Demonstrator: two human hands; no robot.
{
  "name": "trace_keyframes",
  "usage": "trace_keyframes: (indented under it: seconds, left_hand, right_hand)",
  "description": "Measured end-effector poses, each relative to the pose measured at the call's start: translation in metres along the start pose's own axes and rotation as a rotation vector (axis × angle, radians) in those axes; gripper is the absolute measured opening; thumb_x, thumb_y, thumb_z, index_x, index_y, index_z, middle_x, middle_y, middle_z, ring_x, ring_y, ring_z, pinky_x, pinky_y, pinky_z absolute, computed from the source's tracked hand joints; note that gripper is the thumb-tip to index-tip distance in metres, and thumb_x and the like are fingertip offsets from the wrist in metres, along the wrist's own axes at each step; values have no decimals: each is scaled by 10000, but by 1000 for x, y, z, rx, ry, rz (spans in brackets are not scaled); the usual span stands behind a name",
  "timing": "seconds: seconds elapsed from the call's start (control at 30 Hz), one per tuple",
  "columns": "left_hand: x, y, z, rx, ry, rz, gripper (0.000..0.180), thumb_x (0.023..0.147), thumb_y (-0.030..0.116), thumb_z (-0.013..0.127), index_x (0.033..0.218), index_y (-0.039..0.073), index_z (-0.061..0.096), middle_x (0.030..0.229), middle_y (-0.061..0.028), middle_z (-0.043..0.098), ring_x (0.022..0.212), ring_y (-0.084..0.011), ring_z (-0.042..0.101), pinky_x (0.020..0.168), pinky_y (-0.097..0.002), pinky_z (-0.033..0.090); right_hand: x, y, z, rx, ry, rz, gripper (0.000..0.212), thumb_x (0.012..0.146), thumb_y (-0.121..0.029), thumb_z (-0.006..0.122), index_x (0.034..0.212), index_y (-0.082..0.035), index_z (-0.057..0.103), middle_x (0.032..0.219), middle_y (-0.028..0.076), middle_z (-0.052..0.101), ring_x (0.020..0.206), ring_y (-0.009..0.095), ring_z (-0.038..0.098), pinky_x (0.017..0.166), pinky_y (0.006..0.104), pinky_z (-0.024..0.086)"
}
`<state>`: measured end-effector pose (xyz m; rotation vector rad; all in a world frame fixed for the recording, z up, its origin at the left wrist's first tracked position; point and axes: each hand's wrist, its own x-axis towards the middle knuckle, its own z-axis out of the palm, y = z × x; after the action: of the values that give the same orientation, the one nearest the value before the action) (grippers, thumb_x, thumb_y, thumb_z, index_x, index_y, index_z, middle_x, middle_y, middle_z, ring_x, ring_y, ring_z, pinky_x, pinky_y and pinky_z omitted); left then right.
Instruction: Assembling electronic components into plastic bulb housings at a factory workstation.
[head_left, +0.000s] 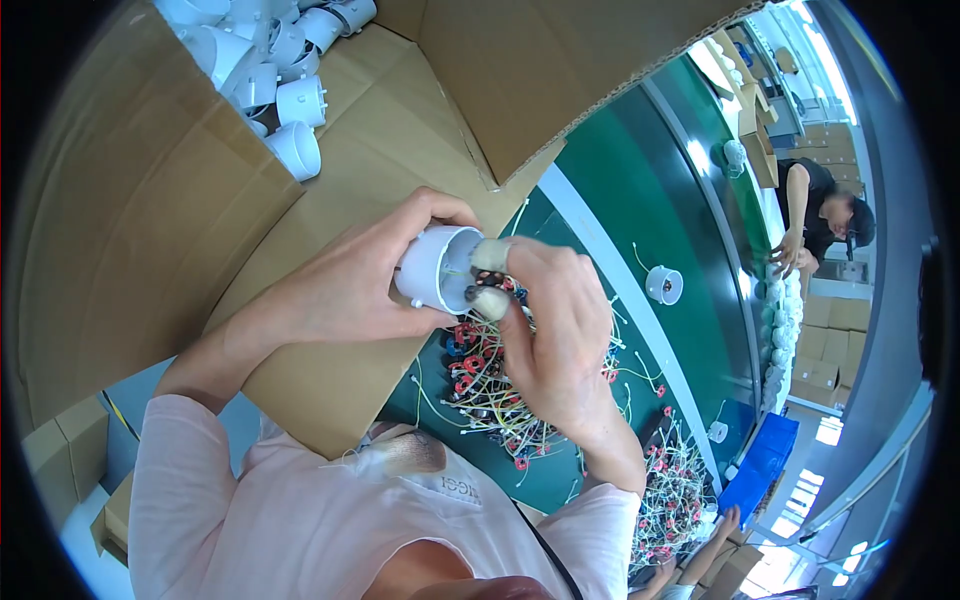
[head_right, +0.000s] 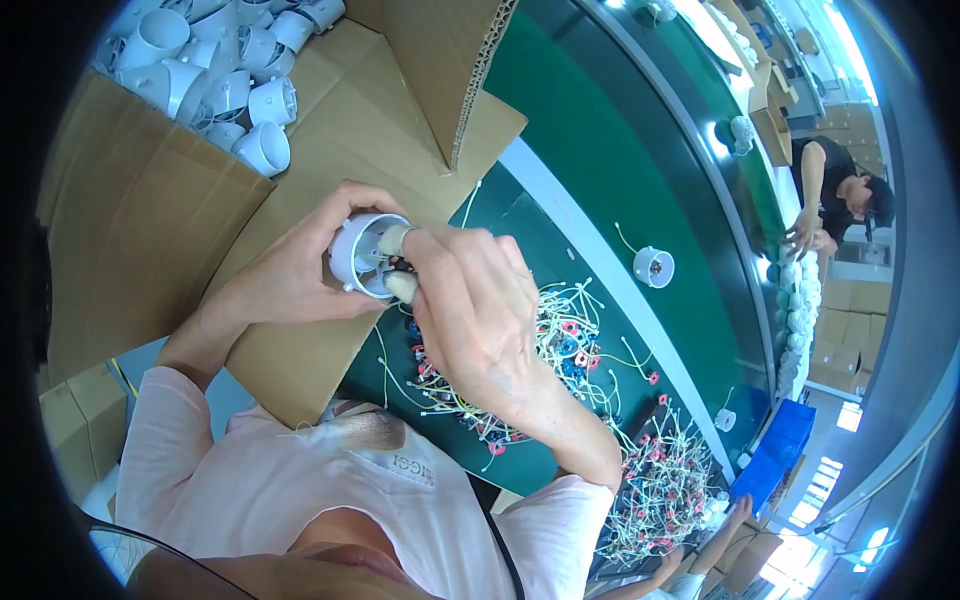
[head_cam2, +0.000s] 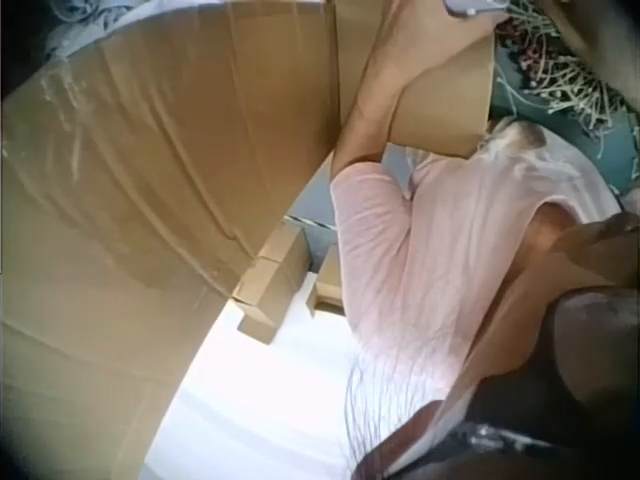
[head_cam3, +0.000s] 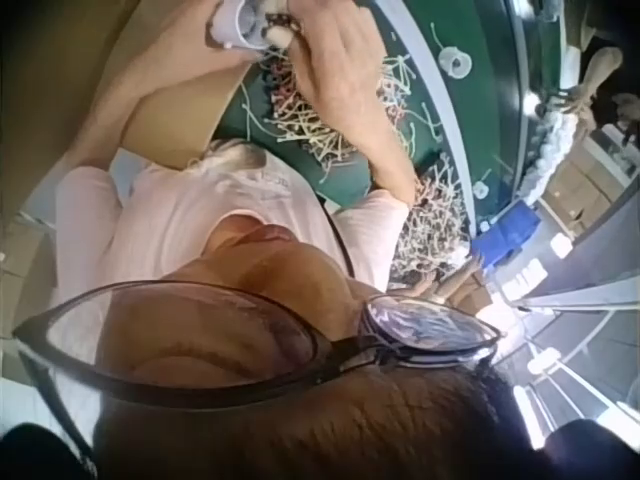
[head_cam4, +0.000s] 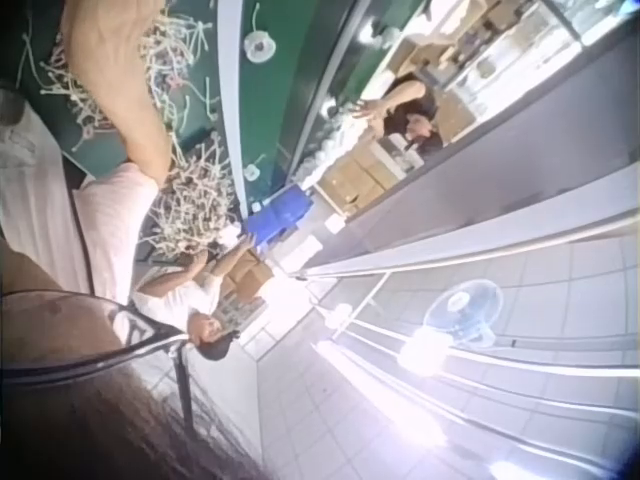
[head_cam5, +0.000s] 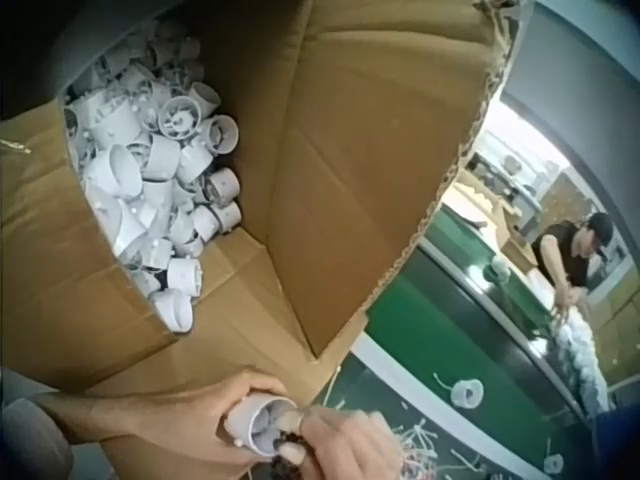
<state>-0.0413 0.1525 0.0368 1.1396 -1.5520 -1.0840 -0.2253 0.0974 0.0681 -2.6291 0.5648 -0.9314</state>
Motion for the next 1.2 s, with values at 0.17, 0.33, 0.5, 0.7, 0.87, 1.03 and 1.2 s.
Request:
trace_keyframes:
  seconds: [0.17,0.33,0.5,0.7,0.87,1.03,1.2]
  left_hand:
    - [3,2,1,169,30,109,550,662,53,698,1170,62,487,1136,-108,516,1060,-272,524,857,-347,446]
    - [2,2,1,209,24,63,576,663,28,684,1204,68,490,1156,-114,515,1043,-262,538,819,-337,469]
    - [2,0,4,275,56,91,572,660,19,688,1198,67,499,1136,-115,535,1008,-262,559,786,-328,485]
    - [3,-5,7,241,123,140,556,651,18,712,1173,46,523,1103,-118,565,980,-246,580,773,-322,494]
    - [2,-7,8,152,149,112,555,650,9,723,1169,34,527,1105,-118,574,992,-232,579,794,-318,489]
    - [3,-9,9,194,158,150,554,646,4,727,1165,34,533,1102,-116,579,991,-231,580,818,-318,481]
    - [5,-11,8,195,169,140,546,643,6,728,1155,27,539,1092,-116,584,985,-230,583,822,-318,476]
  right_hand:
    - [0,-2,9,28,-3,33,314,671,93,610,967,21,534,767,127,555,621,241,543,555,333,431]
    - [1,-5,12,134,-72,125,303,671,72,626,954,17,530,720,108,530,596,259,532,540,342,428]
    - [2,-3,6,69,-165,124,293,665,64,631,937,17,533,732,107,528,608,276,528,550,350,430]
    - [8,-1,7,-80,-94,45,265,658,69,627,905,7,554,788,119,532,668,289,533,601,356,436]
    - [12,3,4,-14,-70,126,262,647,70,637,888,-9,574,851,125,539,734,296,551,663,355,450]
    - [8,11,9,156,-111,280,271,652,60,649,907,2,574,937,142,572,826,304,591,696,348,471]
    - [10,11,12,268,-209,434,235,703,58,621,926,21,556,960,152,606,892,279,620,710,330,486]
